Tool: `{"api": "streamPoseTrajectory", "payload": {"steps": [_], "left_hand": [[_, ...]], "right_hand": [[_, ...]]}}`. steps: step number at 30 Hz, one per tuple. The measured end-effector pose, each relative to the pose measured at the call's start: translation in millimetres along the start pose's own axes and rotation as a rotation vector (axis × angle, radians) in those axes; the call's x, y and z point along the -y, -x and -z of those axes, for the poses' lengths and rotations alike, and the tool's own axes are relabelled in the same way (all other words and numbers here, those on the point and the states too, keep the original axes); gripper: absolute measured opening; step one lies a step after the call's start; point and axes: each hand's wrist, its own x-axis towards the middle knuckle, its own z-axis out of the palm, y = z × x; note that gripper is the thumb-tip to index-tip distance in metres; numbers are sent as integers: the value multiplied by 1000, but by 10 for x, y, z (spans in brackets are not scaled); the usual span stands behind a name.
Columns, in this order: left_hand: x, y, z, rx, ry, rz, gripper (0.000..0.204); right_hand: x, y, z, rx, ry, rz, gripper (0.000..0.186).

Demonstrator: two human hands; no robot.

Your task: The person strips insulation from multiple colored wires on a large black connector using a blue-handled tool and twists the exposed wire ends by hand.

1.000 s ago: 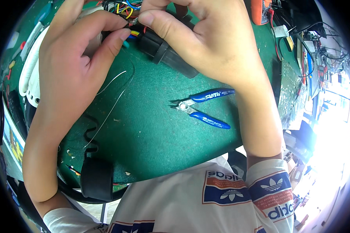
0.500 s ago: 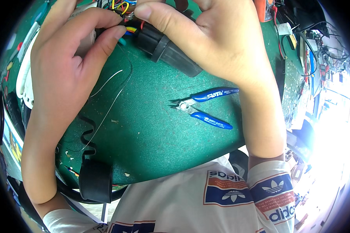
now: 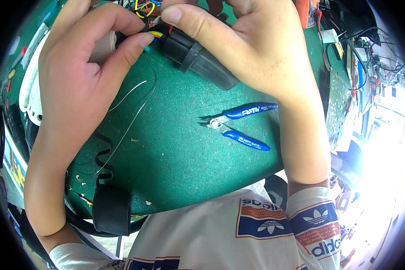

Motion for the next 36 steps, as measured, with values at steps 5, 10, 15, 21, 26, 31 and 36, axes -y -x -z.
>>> {"api": "streamPoseTrajectory", "payload": {"steps": [5, 10, 15, 21, 26, 31, 36], "left_hand": [[5, -5, 2, 3, 2, -1, 20], [18, -6, 8, 2, 2, 0, 20], [18, -10, 9, -3, -2, 0, 20], [36, -10, 42, -2, -6, -1, 20], [38, -14, 69, 10, -8, -2, 20], [28, -15, 63, 24, -10, -6, 20], [27, -46, 80, 33, -23, -10, 20]], "right_hand": [[75, -122, -84, -35, 60, 96, 13], [205, -205, -89, 34, 180, 187, 19], [105, -183, -98, 41, 131, 222, 18], [93, -137, -52, 94, 187, 138, 12], [39, -176, -78, 50, 234, 255, 11], [18, -106, -113, 36, 91, 152, 13], [-16, -115, -133, 37, 39, 190, 13]]}}
